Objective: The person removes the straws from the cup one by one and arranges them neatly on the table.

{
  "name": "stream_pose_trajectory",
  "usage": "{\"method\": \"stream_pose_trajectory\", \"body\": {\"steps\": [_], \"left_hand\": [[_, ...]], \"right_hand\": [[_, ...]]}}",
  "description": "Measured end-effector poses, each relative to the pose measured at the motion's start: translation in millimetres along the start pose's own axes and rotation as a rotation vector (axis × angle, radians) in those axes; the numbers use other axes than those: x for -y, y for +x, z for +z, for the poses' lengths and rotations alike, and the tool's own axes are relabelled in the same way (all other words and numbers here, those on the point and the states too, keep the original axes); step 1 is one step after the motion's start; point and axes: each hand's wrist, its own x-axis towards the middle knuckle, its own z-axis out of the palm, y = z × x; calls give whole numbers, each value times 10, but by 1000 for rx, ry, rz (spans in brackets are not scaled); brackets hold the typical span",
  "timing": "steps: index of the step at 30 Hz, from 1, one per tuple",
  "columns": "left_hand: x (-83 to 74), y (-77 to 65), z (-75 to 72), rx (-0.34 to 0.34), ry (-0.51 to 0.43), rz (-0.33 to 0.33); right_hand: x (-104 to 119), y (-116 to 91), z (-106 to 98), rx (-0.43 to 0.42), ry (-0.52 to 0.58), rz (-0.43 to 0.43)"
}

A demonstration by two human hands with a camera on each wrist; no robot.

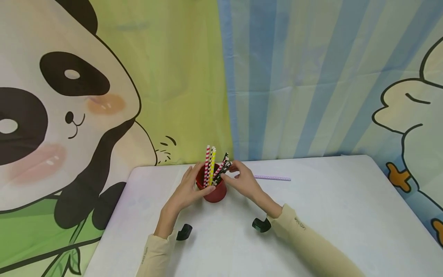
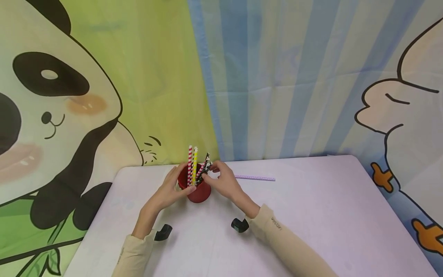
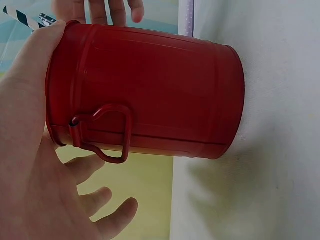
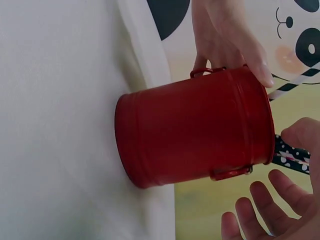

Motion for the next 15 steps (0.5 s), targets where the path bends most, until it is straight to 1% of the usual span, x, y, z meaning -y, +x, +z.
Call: {"method": "stream_pose_trajectory", "body": {"steps": [8, 15], "left_hand": [[5, 7, 7, 0, 6, 7], [5, 0, 1, 10, -6, -2]], "right_hand": [[55, 9, 123, -68, 45, -8], [91, 10, 202, -131, 39, -9]]}}
